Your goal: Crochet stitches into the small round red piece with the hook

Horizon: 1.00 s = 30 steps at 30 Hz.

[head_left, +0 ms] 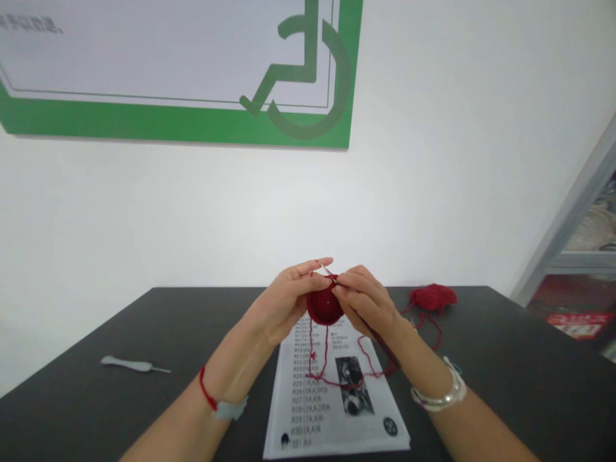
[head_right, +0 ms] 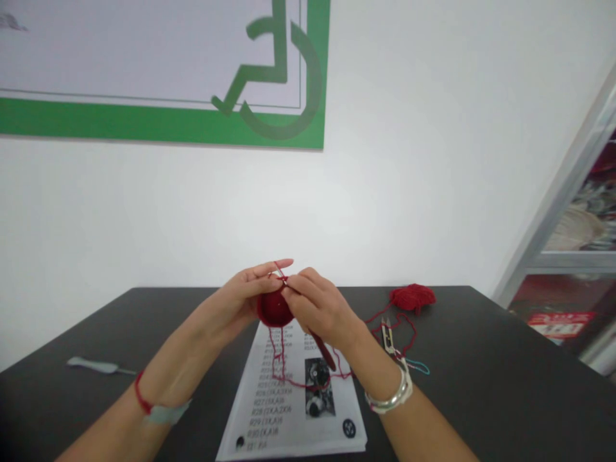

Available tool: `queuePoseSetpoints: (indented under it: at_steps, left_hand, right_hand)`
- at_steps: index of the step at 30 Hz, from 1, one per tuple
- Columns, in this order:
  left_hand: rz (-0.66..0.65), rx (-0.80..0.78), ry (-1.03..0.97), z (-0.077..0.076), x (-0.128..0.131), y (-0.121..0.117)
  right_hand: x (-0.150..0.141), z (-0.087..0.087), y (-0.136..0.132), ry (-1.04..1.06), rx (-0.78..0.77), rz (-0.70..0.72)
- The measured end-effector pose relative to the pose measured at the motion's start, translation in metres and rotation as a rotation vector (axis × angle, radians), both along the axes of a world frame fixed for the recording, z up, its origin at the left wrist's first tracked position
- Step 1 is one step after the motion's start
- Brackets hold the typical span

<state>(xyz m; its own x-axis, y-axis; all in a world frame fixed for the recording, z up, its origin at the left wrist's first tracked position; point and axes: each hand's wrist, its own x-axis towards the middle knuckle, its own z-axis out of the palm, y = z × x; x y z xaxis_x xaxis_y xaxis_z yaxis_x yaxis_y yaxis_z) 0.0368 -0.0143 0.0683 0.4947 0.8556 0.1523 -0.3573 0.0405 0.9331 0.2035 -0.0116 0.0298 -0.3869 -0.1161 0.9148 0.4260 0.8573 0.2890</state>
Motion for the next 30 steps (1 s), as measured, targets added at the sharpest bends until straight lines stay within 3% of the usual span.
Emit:
queuePoseSetpoints:
  at_steps: [2,4,8,11,13,17,19,23,30]
  left_hand:
    - [0.087,0.062,-0.023,-0.001,0.003,-0.001]
    - [0.233,0.186,-0.013,-0.001,0.007,-0.004]
    - [0.382,0.344,0.039,0.004,0.008,-0.010]
    - [0.459,0.408,0.067,0.005,0.005,-0.010]
    - [0.502,0.450,0.103,0.004,0.002,-0.008]
    - [0.583,0.608,0.213,0.001,0.000,-0.004]
    - [0.601,0.683,0.271,0.001,0.000,-0.005]
    - [0.594,0.757,0.361,0.003,-0.001,-0.006]
    - [0.547,0.831,0.439,0.003,-0.002,-0.005]
  right_hand:
    - [-0.003,-0.003,0.000,-0.018,0.036,-0.094]
    - [-0.010,-0.005,-0.003,0.100,-0.118,-0.061]
    - [-0.023,-0.001,-0.010,0.526,-0.619,0.355]
    - [-0.023,0.005,-0.014,0.656,-0.807,0.587]
    - [-0.020,0.008,-0.018,0.617,-0.783,0.515]
    - [-0.015,0.013,-0.028,0.322,-0.540,0.200]
    - [-0.014,0.014,-0.031,0.352,-0.571,0.179]
    - [-0.010,0.016,-0.031,0.496,-0.800,0.250]
    - [0.007,0.033,-0.042,-0.019,-0.577,0.035]
